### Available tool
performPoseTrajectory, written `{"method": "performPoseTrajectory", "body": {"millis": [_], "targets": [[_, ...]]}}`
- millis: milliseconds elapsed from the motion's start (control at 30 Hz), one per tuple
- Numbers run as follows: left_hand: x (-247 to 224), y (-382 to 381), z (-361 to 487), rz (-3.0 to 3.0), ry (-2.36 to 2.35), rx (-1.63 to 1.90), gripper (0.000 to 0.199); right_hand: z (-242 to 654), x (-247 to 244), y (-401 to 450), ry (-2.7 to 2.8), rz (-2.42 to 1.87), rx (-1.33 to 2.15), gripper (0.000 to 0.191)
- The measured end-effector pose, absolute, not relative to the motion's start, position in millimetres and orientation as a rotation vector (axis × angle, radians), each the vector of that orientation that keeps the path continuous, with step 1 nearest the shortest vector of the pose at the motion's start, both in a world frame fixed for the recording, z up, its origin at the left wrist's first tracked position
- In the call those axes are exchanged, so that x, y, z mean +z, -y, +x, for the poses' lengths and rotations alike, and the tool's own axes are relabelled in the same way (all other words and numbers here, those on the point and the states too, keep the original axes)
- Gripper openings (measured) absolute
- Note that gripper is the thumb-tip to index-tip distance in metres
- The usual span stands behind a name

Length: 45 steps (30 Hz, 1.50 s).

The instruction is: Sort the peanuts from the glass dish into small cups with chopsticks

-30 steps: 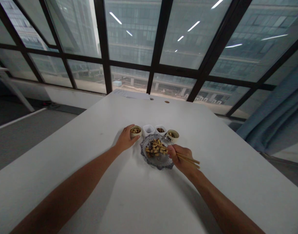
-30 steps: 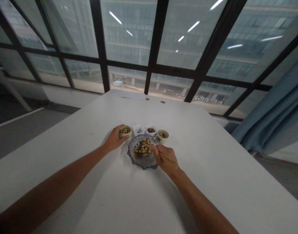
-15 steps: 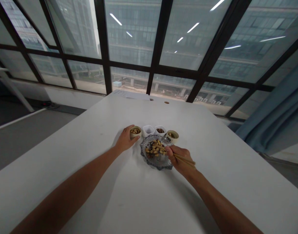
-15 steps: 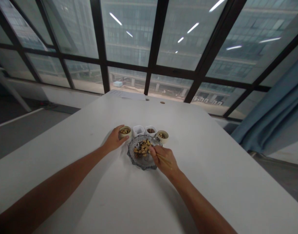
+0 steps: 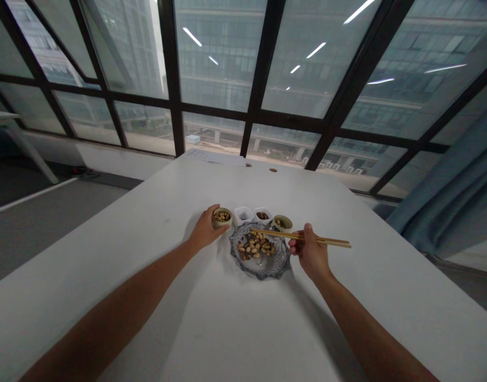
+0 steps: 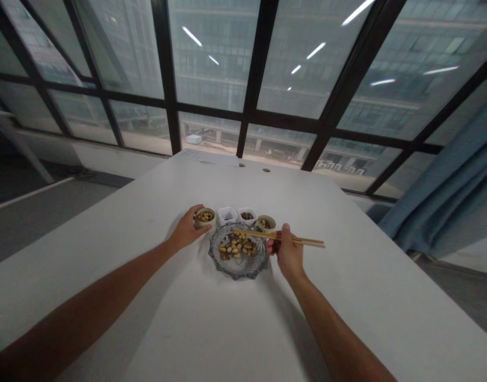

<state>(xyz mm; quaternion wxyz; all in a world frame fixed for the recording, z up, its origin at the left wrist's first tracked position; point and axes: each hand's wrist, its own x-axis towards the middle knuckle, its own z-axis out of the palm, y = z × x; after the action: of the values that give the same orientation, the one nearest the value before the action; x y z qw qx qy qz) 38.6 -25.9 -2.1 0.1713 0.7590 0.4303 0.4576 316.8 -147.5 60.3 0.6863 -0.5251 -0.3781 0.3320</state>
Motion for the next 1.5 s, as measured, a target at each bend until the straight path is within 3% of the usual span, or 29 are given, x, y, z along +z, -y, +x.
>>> {"method": "performPoseTrajectory", "body": {"millis": [633,967,1167,1333,1500], "targets": [[-2,21,39,2.084,-1.166,1.324,0.068,292,47,168,0.8,-1.135,0.714,0.055],[-2,2,39,2.008,-1.111,1.099,0.069,278,45,174,0.754,-1.029,0.721,0.056],[30,-11,59,2.1,-1.32,0.875,0.061,301,50,162,0.707,-1.003,0.618,0.058],[62,-4,91,2.506,-1.321,0.707,0.071,313,48,157,0.7,-0.998,0.604,0.059],[63,-4,108,2.539,-1.285,0.641,0.071,317,44,153,0.651,-0.997,0.634,0.06]]}}
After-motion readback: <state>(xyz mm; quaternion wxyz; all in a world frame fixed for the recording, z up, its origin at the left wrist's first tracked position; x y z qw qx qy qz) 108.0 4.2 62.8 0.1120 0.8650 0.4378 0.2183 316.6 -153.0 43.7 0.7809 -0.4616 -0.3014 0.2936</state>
